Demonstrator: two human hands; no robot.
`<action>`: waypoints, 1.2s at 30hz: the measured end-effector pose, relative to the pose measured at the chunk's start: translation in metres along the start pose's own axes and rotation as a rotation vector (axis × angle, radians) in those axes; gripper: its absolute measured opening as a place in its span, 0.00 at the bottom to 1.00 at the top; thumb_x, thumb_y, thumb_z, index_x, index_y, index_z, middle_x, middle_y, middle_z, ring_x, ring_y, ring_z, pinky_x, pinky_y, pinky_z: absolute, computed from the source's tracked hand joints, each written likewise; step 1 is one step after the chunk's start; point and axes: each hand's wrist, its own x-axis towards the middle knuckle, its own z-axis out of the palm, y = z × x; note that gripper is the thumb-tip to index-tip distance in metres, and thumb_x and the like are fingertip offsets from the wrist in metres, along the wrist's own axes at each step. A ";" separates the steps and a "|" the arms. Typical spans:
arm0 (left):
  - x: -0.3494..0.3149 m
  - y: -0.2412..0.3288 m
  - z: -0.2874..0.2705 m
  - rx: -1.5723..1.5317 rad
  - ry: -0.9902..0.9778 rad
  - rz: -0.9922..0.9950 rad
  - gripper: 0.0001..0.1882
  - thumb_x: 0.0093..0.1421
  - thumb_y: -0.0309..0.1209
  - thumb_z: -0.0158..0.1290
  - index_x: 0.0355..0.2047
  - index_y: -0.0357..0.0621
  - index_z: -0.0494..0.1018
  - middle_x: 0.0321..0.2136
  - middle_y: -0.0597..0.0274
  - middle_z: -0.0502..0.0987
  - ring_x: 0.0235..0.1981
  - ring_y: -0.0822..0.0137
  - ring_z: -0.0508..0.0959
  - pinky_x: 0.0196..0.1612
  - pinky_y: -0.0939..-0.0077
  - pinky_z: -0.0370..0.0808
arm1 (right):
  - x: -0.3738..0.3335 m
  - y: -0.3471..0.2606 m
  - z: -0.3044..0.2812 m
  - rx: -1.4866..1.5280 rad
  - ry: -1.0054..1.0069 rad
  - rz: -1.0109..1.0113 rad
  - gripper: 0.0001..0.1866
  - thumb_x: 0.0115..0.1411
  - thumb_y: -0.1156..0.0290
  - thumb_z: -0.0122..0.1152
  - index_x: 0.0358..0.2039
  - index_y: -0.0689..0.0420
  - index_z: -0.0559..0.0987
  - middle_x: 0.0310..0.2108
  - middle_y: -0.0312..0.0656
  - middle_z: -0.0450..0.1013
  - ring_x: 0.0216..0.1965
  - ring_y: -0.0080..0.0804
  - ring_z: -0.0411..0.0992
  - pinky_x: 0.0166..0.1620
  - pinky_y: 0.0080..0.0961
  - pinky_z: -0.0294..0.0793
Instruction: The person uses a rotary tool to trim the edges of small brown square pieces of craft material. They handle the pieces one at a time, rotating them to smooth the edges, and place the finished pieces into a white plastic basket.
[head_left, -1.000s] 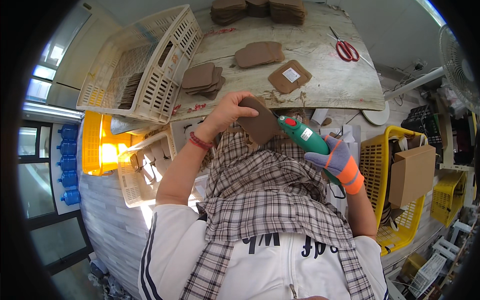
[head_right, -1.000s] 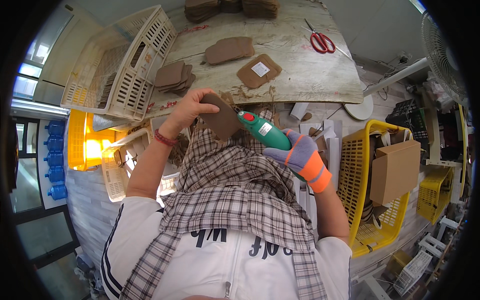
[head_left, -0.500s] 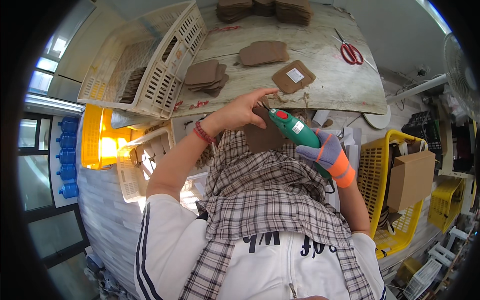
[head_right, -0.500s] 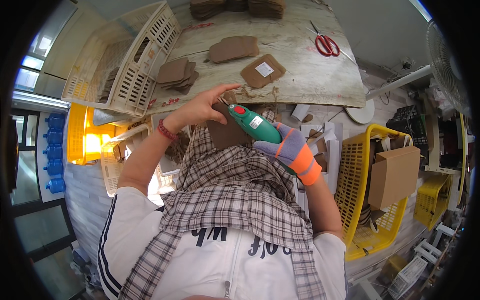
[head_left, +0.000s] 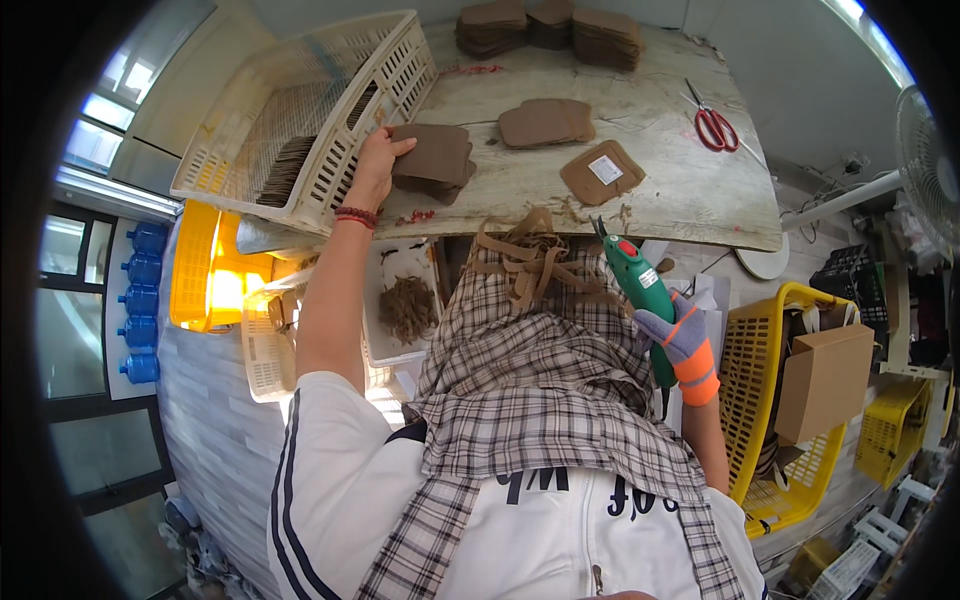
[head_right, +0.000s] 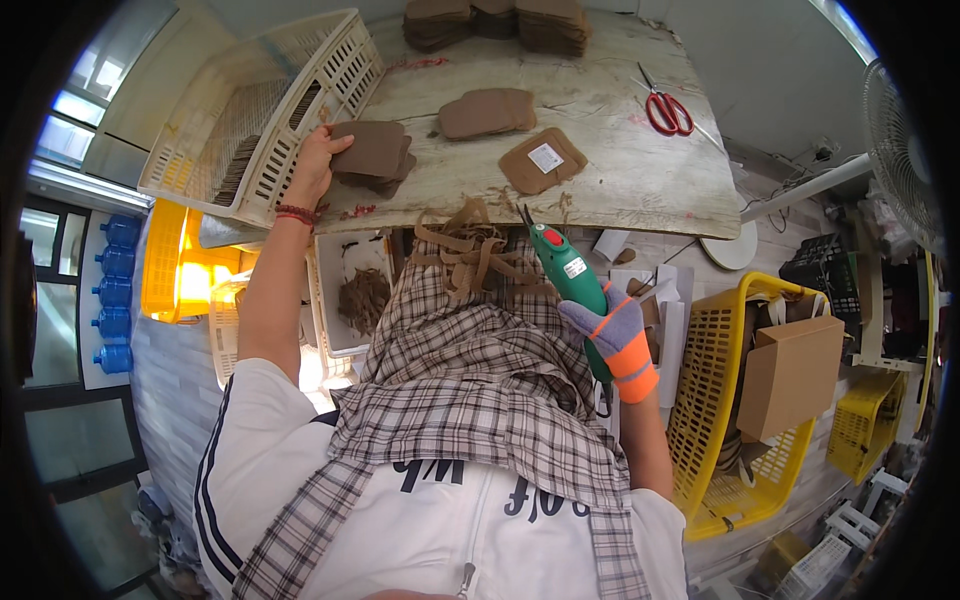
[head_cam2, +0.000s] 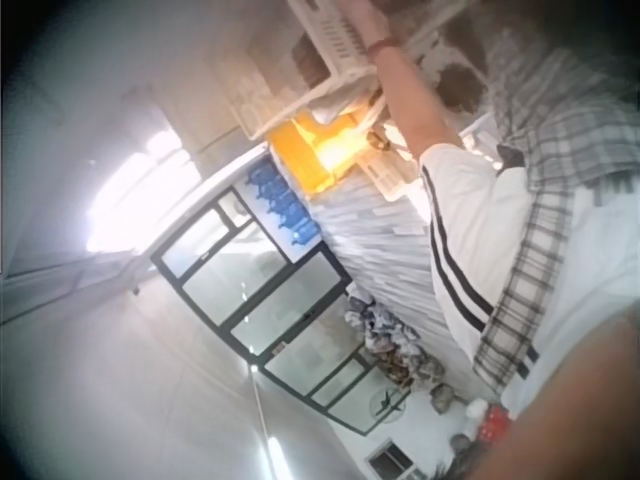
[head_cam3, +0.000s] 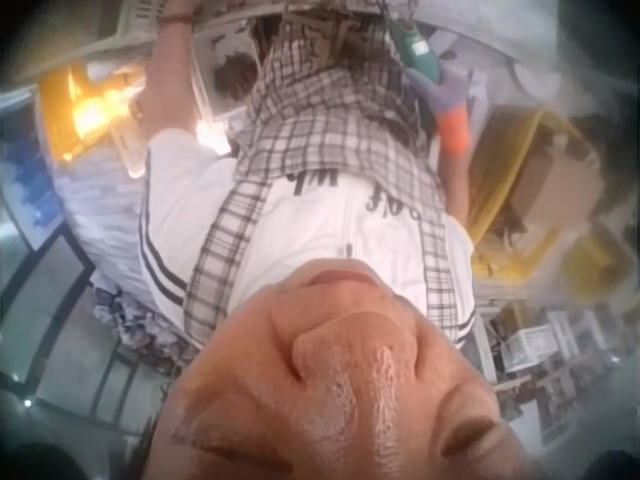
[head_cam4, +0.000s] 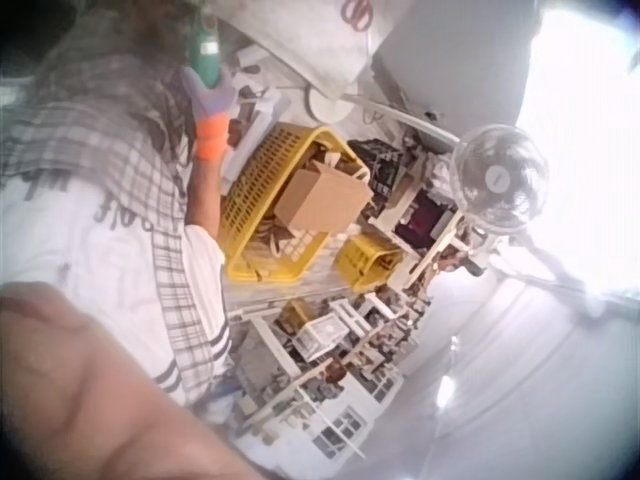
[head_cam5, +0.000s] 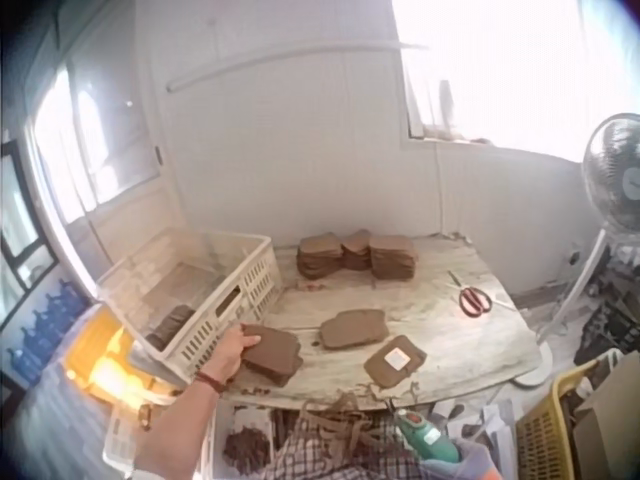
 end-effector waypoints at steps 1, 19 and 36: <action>-0.001 0.003 0.003 0.038 -0.032 -0.020 0.10 0.55 0.21 0.54 0.39 0.36 0.72 0.32 0.61 0.77 0.31 0.69 0.76 0.39 0.76 0.74 | 0.000 0.005 -0.001 -0.015 0.012 -0.004 0.21 0.49 0.63 0.70 0.38 0.62 0.75 0.22 0.34 0.74 0.22 0.15 0.69 0.26 0.15 0.68; -0.093 0.052 0.135 0.200 -0.730 -0.054 0.25 0.46 0.16 0.57 0.46 0.41 0.67 0.27 0.70 0.73 0.30 0.80 0.73 0.35 0.86 0.70 | -0.015 -0.047 0.028 -0.068 0.015 -0.135 0.23 0.49 0.65 0.71 0.41 0.64 0.73 0.26 0.36 0.74 0.26 0.15 0.71 0.28 0.13 0.70; -0.081 0.048 0.103 0.291 -0.564 -0.059 0.27 0.49 0.16 0.54 0.52 0.40 0.66 0.30 0.65 0.76 0.32 0.77 0.75 0.37 0.84 0.72 | -0.009 -0.026 0.011 -0.160 0.084 -0.118 0.22 0.48 0.65 0.71 0.40 0.63 0.74 0.23 0.36 0.74 0.24 0.16 0.71 0.27 0.13 0.70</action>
